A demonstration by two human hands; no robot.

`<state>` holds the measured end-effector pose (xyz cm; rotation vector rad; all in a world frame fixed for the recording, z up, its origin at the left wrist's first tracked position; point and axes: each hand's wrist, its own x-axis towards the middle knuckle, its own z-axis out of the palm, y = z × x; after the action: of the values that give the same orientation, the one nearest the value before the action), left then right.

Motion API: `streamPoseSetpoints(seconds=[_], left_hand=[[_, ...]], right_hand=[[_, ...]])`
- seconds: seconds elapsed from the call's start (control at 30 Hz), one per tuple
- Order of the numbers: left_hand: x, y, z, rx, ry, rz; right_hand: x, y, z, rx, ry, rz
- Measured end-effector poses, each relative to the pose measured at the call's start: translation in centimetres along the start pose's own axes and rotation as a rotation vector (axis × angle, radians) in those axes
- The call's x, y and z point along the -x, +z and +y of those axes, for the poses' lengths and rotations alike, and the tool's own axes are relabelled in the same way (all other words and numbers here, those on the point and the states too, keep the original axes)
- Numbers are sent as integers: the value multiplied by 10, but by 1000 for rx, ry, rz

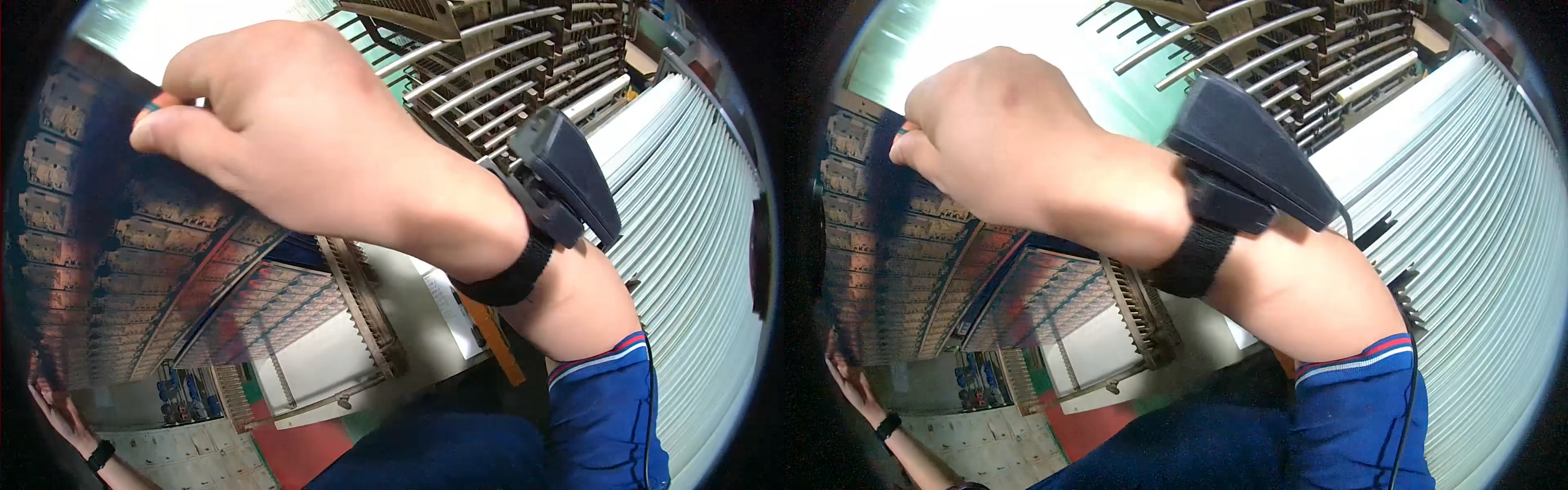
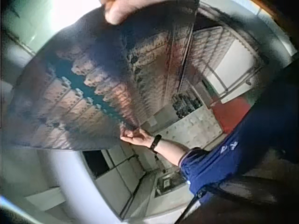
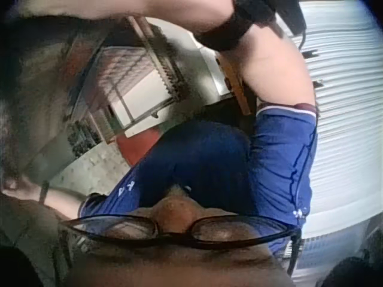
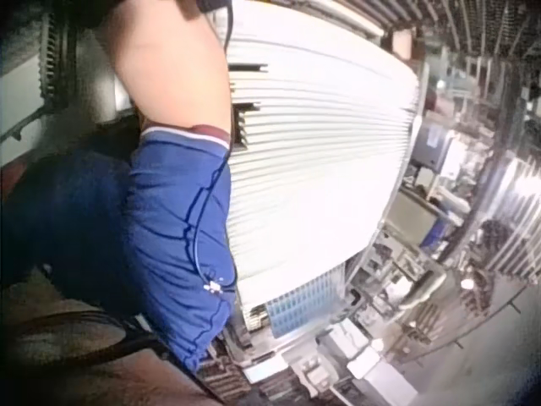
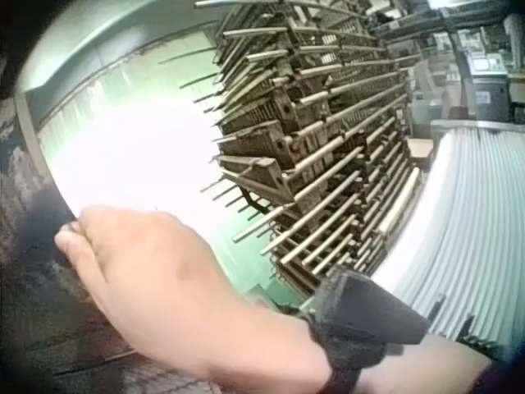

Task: The recorder picks up printed metal or PCB panels from a conveyor belt and carefully slides them into slots in a drying or storage rack.

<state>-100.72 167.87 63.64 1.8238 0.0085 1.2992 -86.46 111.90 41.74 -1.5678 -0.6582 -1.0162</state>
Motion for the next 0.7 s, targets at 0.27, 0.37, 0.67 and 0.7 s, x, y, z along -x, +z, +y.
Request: streamPoseSetpoints(seconds=[0.27, 0.37, 0.67, 0.7], left_hand=[[49, 67, 20, 186, -300, 84], [19, 10, 6, 204, -245, -12], [74, -26, -104, 413, -141, -412], [83, -12, -111, 512, -173, -452]], right_hand=[[7, -1, 8, 19, -23, 60], [3, 10, -5, 17, -62, 92], [31, 38, -26, 149, 174, -308], [37, 32, -26, 202, 206, -280]])
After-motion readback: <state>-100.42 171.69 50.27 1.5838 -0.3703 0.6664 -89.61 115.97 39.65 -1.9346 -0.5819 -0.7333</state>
